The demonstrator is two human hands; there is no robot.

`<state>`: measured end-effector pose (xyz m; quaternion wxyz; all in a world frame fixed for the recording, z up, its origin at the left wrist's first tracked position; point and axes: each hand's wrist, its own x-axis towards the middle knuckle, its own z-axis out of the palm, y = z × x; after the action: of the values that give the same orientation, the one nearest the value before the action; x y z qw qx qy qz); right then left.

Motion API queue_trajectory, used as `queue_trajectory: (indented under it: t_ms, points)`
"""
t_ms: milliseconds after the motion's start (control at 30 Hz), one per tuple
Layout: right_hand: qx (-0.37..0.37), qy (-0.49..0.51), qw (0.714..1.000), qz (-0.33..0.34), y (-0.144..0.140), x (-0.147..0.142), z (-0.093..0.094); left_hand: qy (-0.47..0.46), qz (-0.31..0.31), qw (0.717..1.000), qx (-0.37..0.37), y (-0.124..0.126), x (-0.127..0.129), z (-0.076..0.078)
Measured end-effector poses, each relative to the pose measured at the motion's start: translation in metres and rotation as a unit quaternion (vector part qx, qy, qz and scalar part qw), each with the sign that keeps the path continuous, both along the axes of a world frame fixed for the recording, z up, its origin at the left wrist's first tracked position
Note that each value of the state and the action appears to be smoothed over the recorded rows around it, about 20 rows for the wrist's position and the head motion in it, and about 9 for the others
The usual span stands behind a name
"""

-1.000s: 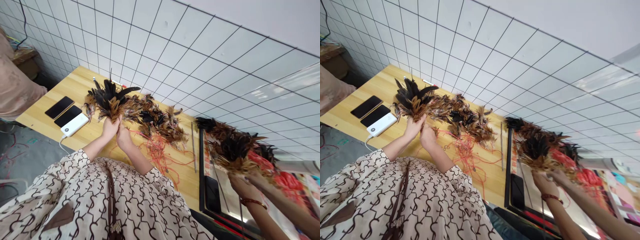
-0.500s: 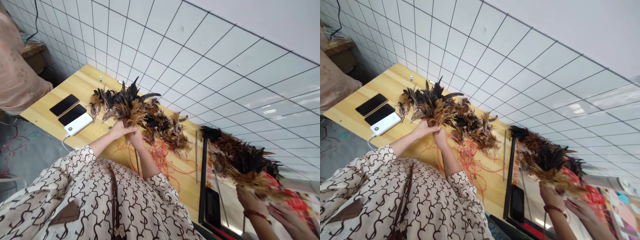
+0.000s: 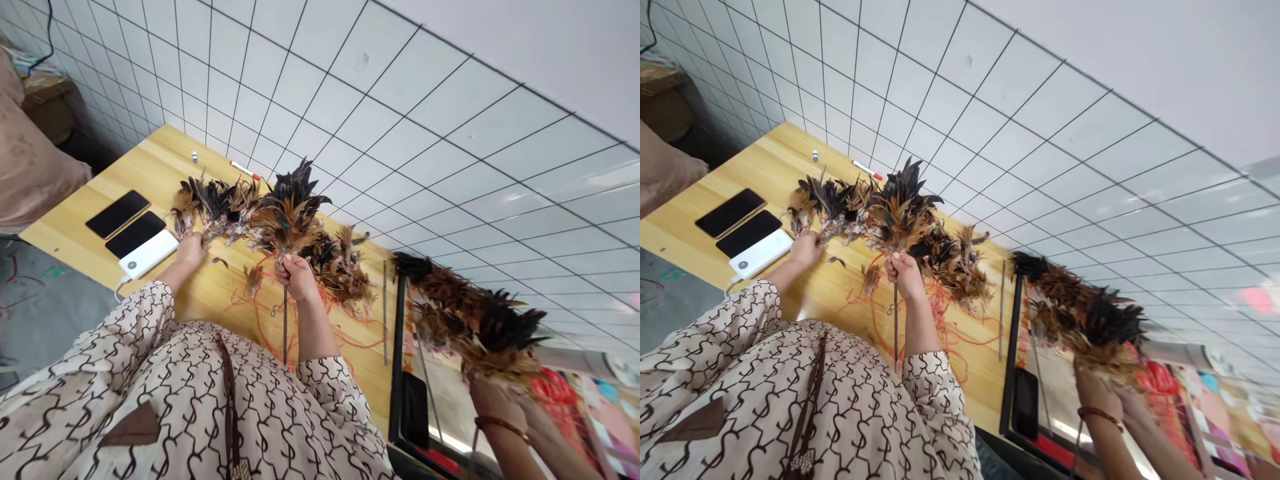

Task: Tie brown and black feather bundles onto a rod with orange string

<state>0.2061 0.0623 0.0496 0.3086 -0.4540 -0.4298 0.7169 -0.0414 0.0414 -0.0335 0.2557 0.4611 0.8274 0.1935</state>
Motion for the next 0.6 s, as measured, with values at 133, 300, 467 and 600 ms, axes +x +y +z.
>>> queue_trajectory:
  t_ms: [133,300,467,600]
  points:
    - [-0.008,0.0,1.0,-0.006,-0.002,0.004,0.0,-0.052,0.051,0.997,-0.017,0.0,-0.003,-0.005]
    - [-0.021,0.007,1.0,-0.018,-0.005,0.006,-0.002,-0.317,0.168,0.933,0.028,-0.008,-0.008,-0.011]
    - [-0.023,0.017,1.0,-0.007,-0.005,0.003,-0.003,-0.394,0.169,0.903,0.037,-0.013,-0.007,-0.006]
    - [-0.023,0.017,1.0,-0.002,-0.003,0.0,-0.004,-0.465,0.168,0.868,0.049,-0.015,-0.006,-0.001]
